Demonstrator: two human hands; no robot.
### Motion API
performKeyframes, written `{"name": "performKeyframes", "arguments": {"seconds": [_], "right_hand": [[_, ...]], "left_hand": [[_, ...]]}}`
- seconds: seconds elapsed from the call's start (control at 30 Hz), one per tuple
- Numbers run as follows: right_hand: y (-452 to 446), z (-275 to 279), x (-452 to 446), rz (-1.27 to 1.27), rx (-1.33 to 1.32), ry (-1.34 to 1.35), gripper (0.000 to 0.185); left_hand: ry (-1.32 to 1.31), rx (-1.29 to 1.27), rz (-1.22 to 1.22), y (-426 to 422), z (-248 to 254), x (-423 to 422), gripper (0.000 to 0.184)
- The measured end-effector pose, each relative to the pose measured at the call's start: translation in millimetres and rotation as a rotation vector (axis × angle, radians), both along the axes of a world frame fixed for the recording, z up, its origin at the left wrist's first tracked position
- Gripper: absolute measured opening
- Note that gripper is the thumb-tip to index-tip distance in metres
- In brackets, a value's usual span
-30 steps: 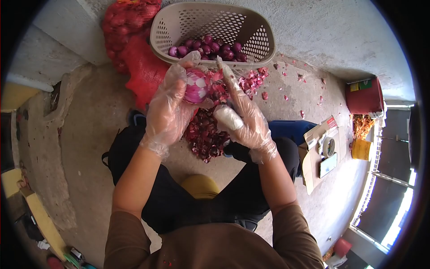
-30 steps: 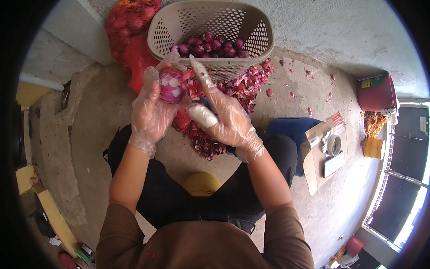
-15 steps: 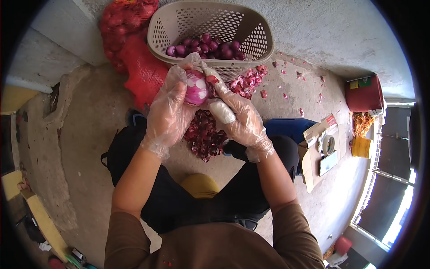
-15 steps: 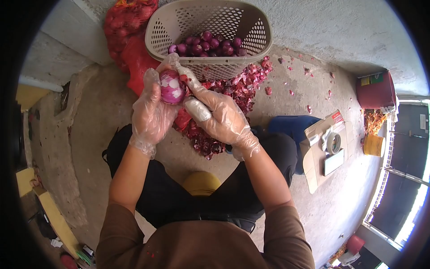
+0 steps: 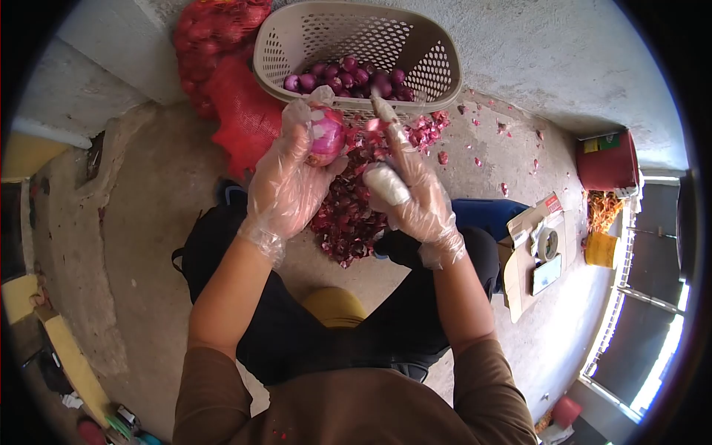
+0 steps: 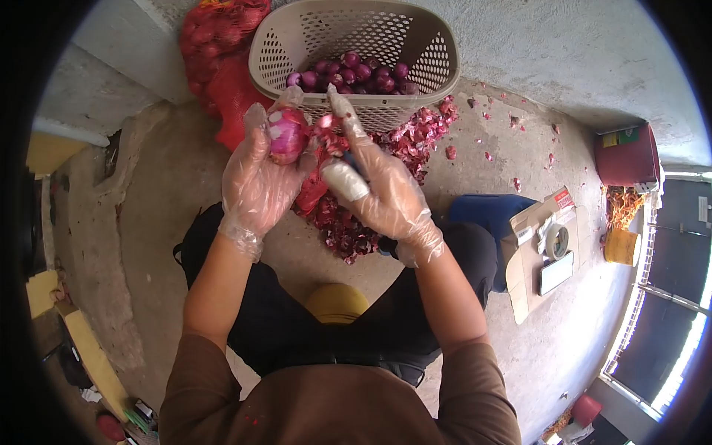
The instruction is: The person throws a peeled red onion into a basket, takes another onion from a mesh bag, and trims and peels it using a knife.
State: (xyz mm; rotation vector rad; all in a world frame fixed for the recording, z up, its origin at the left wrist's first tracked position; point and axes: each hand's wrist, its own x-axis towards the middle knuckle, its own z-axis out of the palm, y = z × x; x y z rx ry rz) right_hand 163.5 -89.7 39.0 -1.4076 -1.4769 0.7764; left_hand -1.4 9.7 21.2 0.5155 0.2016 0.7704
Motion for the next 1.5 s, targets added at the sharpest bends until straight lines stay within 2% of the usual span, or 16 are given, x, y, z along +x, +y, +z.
{"name": "performKeyframes", "arguments": {"seconds": [0.03, 0.1, 0.2, 0.33, 0.5, 0.6, 0.7, 0.8, 1.03, 1.07, 1.17, 1.33, 1.4, 1.5], "right_hand": [[3.6, -2.6, 0.4, 0.036, 0.067, -0.08, 0.076], [-0.7, 1.1, -8.1, 0.057, -0.037, -0.013, 0.081], [-0.1, -3.6, -17.7, 0.073, -0.022, -0.055, 0.088], [-0.7, -10.3, -22.6, 0.031, -0.004, -0.171, 0.089], [-0.8, -5.6, -24.0, 0.022, -0.008, -0.205, 0.084], [0.4, -6.3, -26.3, 0.0, 0.047, -0.226, 0.077], [2.2, -11.3, -26.5, -0.04, 0.083, -0.216, 0.071], [2.6, -4.7, -23.5, -0.076, 0.019, -0.171, 0.067], [-1.0, 0.8, -12.8, -0.157, -0.082, 0.087, 0.062], [-0.4, -0.3, -10.2, -0.18, -0.031, 0.077, 0.061], [4.1, -5.8, 0.2, -0.124, 0.16, -0.181, 0.07], [-1.3, 7.6, -11.6, 0.035, 0.012, -0.112, 0.078], [2.8, 2.8, -9.5, 0.072, 0.129, -0.171, 0.069], [-2.2, 16.3, -6.6, 0.033, -0.128, -0.031, 0.06]], "left_hand": [[0.001, 0.002, -0.006, 0.0, -1.3, -0.5, 0.052], [0.005, 0.005, -0.018, -0.7, 0.5, 0.3, 0.053], [0.127, -0.005, 0.151, -10.5, 9.7, 10.1, 0.045], [0.089, 0.177, 0.023, -1.4, -6.5, 2.3, 0.06], [0.11, 0.102, -0.015, -2.0, 3.2, -0.4, 0.063], [0.141, 0.06, 0.059, -9.5, 15.6, 4.6, 0.064], [0.026, 0.001, 0.059, -5.4, 0.9, 4.0, 0.062], [0.037, 0.068, 0.077, -9.0, 1.5, 6.6, 0.06], [0.001, -0.024, 0.019, -7.6, 7.6, 3.5, 0.063], [0.015, -0.012, 0.029, -7.2, 10.8, 3.2, 0.064], [0.057, 0.032, 0.035, -5.4, 6.2, 0.2, 0.065], [0.129, 0.066, 0.045, -10.4, 7.6, -0.2, 0.057], [0.135, 0.03, 0.07, -12.3, 10.6, 3.7, 0.054], [0.154, 0.061, 0.049, -9.5, 4.6, 2.4, 0.06]]}}
